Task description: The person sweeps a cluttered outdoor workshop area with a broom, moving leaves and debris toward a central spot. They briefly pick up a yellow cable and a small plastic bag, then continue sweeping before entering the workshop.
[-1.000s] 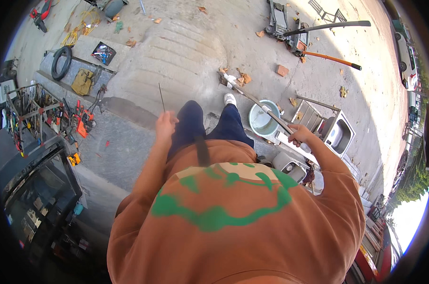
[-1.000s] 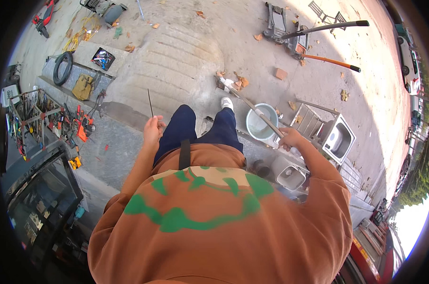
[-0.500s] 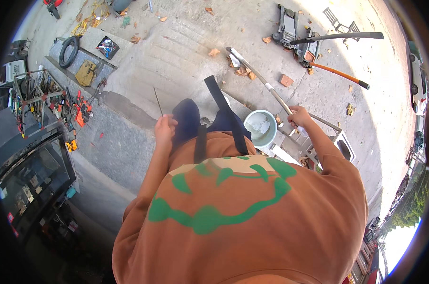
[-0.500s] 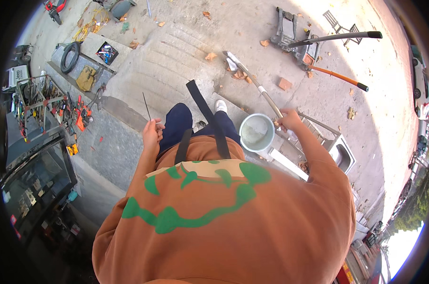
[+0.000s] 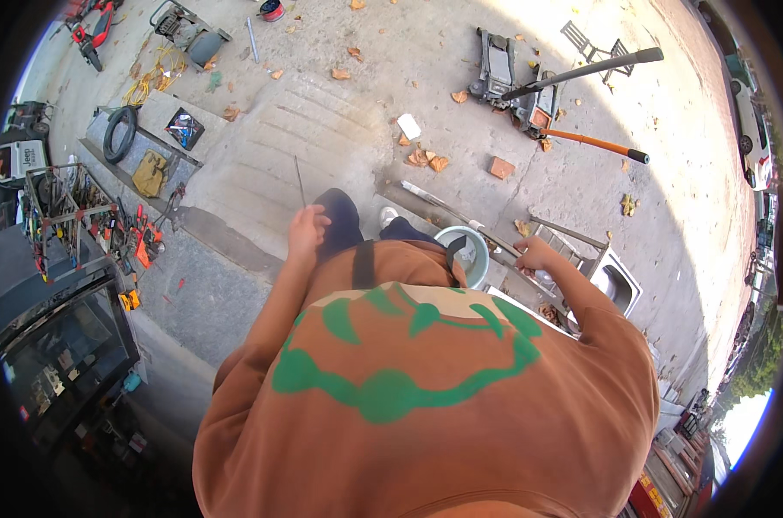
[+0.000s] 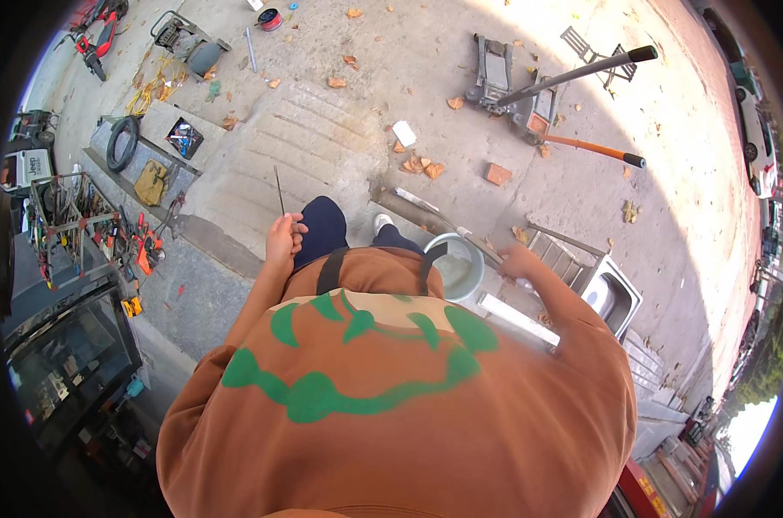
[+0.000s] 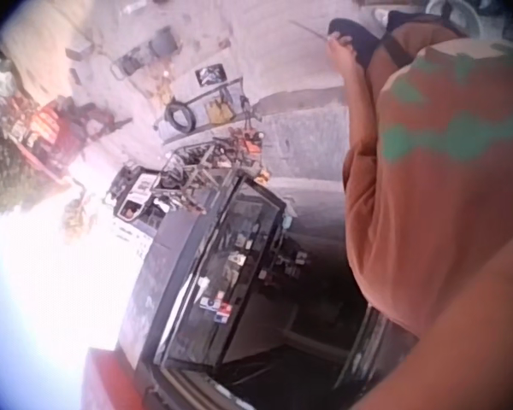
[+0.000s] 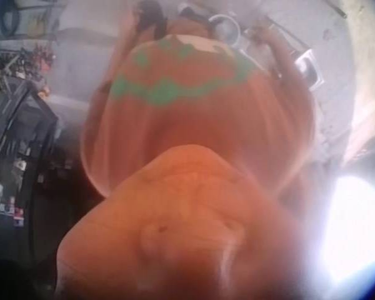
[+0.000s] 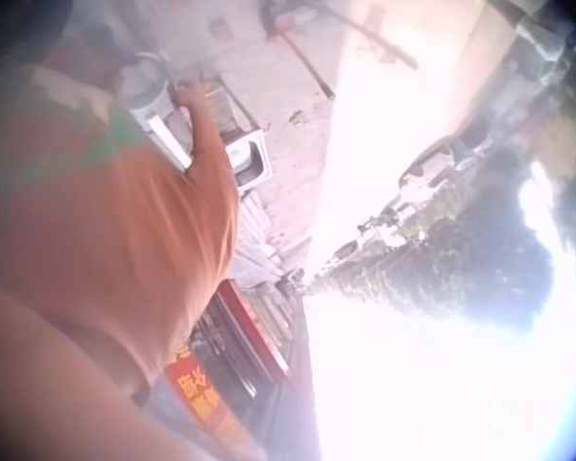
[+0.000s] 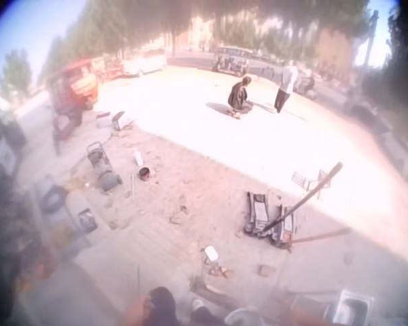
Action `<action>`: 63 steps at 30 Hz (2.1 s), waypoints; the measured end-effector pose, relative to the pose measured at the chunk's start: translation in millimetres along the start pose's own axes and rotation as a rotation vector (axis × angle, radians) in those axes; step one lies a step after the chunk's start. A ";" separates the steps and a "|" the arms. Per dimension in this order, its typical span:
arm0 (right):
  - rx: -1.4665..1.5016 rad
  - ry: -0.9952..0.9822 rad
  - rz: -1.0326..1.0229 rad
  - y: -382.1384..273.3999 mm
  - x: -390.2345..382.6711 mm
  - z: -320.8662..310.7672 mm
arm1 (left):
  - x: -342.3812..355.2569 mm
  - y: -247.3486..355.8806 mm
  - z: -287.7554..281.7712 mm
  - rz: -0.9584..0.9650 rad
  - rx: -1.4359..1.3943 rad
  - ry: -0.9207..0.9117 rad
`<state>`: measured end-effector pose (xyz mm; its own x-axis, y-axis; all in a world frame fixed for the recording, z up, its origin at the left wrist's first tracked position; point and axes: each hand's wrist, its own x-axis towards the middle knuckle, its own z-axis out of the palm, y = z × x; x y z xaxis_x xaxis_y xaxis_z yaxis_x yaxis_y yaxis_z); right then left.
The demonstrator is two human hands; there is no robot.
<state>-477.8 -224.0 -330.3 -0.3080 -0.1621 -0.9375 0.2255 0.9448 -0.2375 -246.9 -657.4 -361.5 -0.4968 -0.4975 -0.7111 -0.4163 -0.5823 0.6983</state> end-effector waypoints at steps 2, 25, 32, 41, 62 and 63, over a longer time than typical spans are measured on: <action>-0.158 0.007 -0.042 -16.2 31.9 -15.2 | 5.6 2.2 4.2 -0.003 0.020 -0.027; 0.974 -0.024 -0.079 -352.7 140.4 -64.5 | 222.7 176.0 -70.2 0.042 -0.043 0.075; 1.200 -0.276 0.086 -446.4 247.4 -95.8 | 279.8 224.5 -102.2 0.124 -0.167 0.243; 0.495 -0.100 -0.266 -596.9 244.5 -141.2 | 305.2 193.8 -104.6 -0.068 -0.337 0.574; 0.430 -0.711 0.012 -985.0 400.5 126.2 | 386.3 275.1 -226.9 -0.051 -0.428 0.775; 0.493 -0.725 0.115 -995.0 410.8 121.3 | 385.3 277.6 -235.7 -0.074 -0.483 0.792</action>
<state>-716.6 -1265.3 -510.0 0.3650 -0.3721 -0.8534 0.6437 0.7631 -0.0574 -374.5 -1162.3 -460.9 0.2574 -0.6384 -0.7254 0.0244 -0.7461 0.6653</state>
